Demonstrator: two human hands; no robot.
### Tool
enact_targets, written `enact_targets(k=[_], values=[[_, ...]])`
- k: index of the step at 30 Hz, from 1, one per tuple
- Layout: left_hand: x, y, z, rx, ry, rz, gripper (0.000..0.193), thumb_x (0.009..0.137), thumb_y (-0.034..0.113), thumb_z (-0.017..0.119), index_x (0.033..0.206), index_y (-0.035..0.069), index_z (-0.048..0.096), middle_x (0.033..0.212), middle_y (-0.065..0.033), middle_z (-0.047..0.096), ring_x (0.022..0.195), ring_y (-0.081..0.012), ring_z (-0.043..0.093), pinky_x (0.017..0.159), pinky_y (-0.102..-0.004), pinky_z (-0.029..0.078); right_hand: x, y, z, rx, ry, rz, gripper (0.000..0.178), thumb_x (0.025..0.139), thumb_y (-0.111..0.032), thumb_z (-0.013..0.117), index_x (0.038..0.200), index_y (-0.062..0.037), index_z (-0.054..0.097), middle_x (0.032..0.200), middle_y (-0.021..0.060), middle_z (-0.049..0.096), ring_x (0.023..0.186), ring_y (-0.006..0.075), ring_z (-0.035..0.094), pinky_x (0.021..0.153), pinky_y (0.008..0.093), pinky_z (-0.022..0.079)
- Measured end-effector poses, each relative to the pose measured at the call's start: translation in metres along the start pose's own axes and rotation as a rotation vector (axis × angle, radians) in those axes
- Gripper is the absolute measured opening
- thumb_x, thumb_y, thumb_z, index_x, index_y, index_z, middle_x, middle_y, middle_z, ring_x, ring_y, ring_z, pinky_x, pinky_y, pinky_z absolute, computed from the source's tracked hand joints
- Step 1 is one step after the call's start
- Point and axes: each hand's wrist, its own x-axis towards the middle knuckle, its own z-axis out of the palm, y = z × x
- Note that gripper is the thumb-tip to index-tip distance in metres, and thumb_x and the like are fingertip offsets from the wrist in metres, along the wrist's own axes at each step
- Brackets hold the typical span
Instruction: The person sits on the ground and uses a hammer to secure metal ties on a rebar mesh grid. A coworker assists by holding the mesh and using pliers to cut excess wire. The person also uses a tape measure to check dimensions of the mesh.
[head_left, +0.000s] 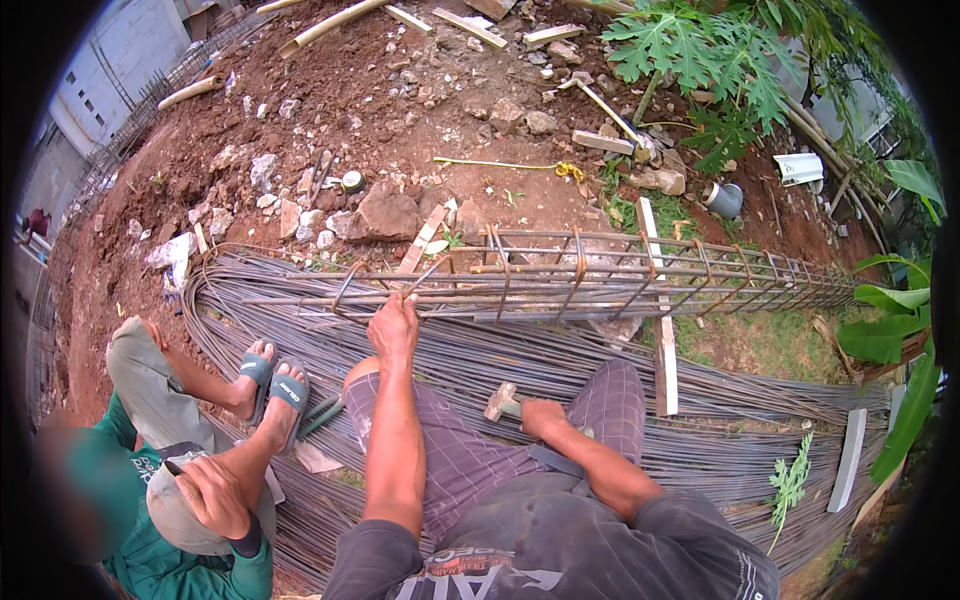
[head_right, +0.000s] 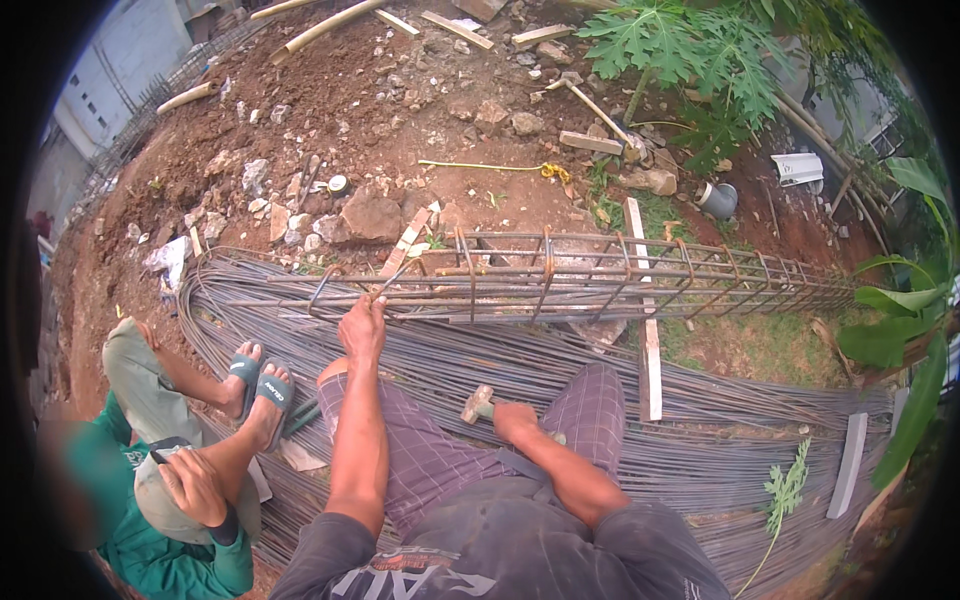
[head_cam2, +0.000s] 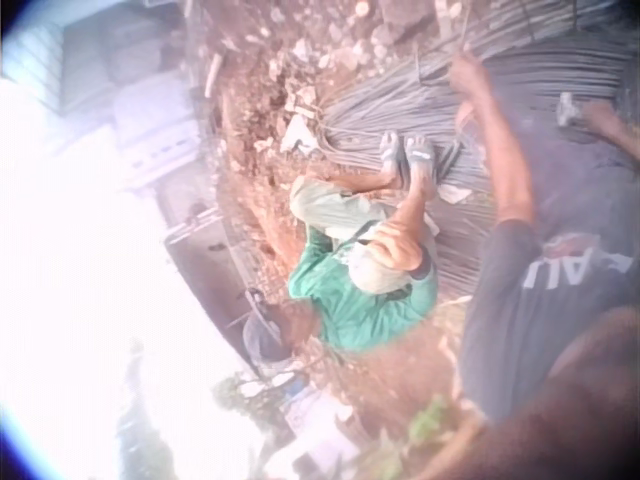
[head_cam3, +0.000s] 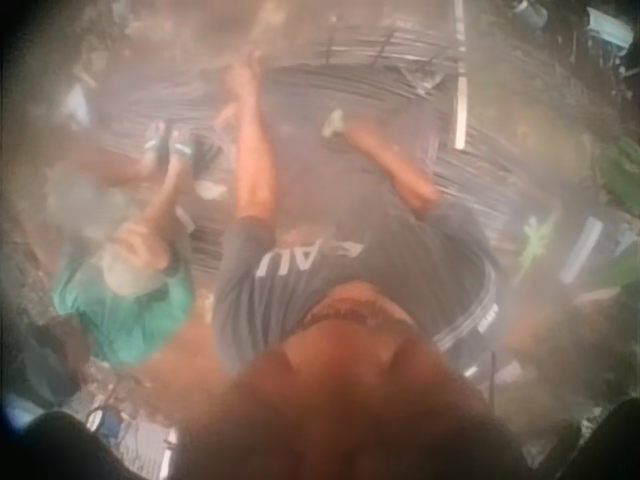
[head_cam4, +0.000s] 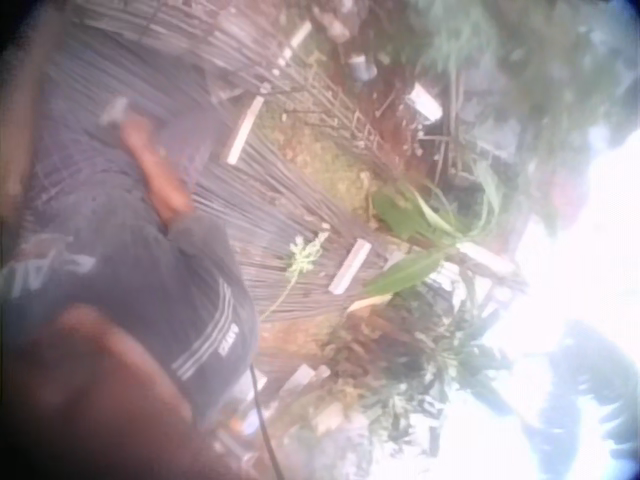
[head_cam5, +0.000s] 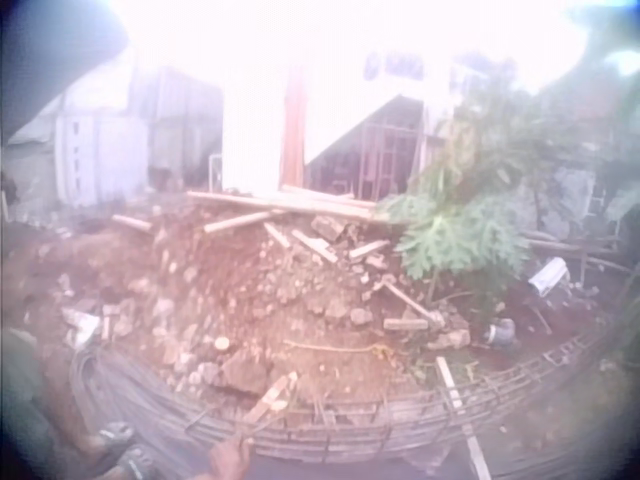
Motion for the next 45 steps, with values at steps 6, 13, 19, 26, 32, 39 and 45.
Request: enact_targets(k=[6,13,19,26,32,39,45], values=[[0.005,0.003,0.004,-0.058,-0.002,-0.072,0.037,0.091,0.045,0.056,0.108,0.014,0.067,0.090,-0.0234,0.069,0.089,-0.0438,0.065,0.077,-0.0524,0.048,-0.004,0.018,-0.014,-0.108,-0.036,-0.044,0.044,0.086,-0.032,0.063,0.123,-0.0070,0.060,0.104,0.0187,0.069,0.104,0.0331,0.066,0.086,0.0457,0.052],[-0.034,0.002,0.038,-1.196,-0.062,-0.796,0.057,0.093,0.032,0.060,0.135,0.004,0.034,0.139,-0.0273,0.045,0.123,-0.0352,0.051,0.090,-0.0498,0.046,0.013,0.090,-0.079,0.839,0.249,0.012,0.050,0.087,-0.021,0.065,0.132,-0.0022,0.053,0.104,0.0108,0.067,0.084,0.0202,0.065,0.077,0.0337,0.053],[-0.011,0.011,0.073,-1.578,-0.479,-0.737,0.068,0.102,0.032,0.044,0.151,0.000,0.010,0.155,-0.0262,0.020,0.141,-0.0410,0.029,0.110,-0.0532,0.034,0.015,0.107,-0.123,1.369,0.445,0.131,0.048,0.086,-0.015,0.063,0.131,-0.0003,0.053,0.097,0.0055,0.065,0.072,0.0120,0.058,0.057,0.0257,0.048],[0.009,0.012,0.116,-1.711,-0.316,-0.796,0.042,0.103,0.044,0.038,0.122,0.006,0.042,0.129,-0.0197,0.051,0.123,-0.0384,0.051,0.109,-0.0555,0.035,0.010,0.065,-0.118,1.247,0.236,-0.004,0.039,0.093,-0.018,0.061,0.127,-0.0011,0.055,0.098,0.0049,0.065,0.076,0.0112,0.060,0.062,0.0261,0.051],[0.000,0.033,0.123,-1.725,-0.217,-0.840,0.030,0.104,0.039,0.035,0.102,0.011,0.046,0.096,-0.0118,0.063,0.090,-0.0267,0.064,0.092,-0.0504,0.045,-0.023,0.025,-0.165,0.591,0.650,-0.206,0.036,0.089,-0.021,0.062,0.120,-0.0038,0.062,0.093,0.0135,0.070,0.082,0.0219,0.066,0.073,0.0343,0.052],[0.003,0.025,0.118,-1.680,-0.256,-0.820,0.032,0.101,0.037,0.042,0.112,0.008,0.048,0.098,-0.0125,0.061,0.091,-0.0285,0.063,0.092,-0.0509,0.047,0.000,-0.081,-0.267,0.320,0.899,-0.522,0.028,0.089,-0.019,0.057,0.114,-0.0058,0.063,0.095,0.0202,0.069,0.095,0.0398,0.064,0.083,0.0473,0.050],[-0.008,0.023,0.071,-1.169,-0.902,-0.634,0.064,0.099,0.038,0.051,0.144,-0.004,0.033,0.134,-0.0231,0.054,0.114,-0.0336,0.060,0.087,-0.0440,0.054,0.023,-0.012,-0.312,0.267,0.828,-0.046,0.026,0.090,-0.026,0.058,0.101,-0.0056,0.069,0.095,0.0205,0.069,0.094,0.0390,0.065,0.084,0.0475,0.050]])
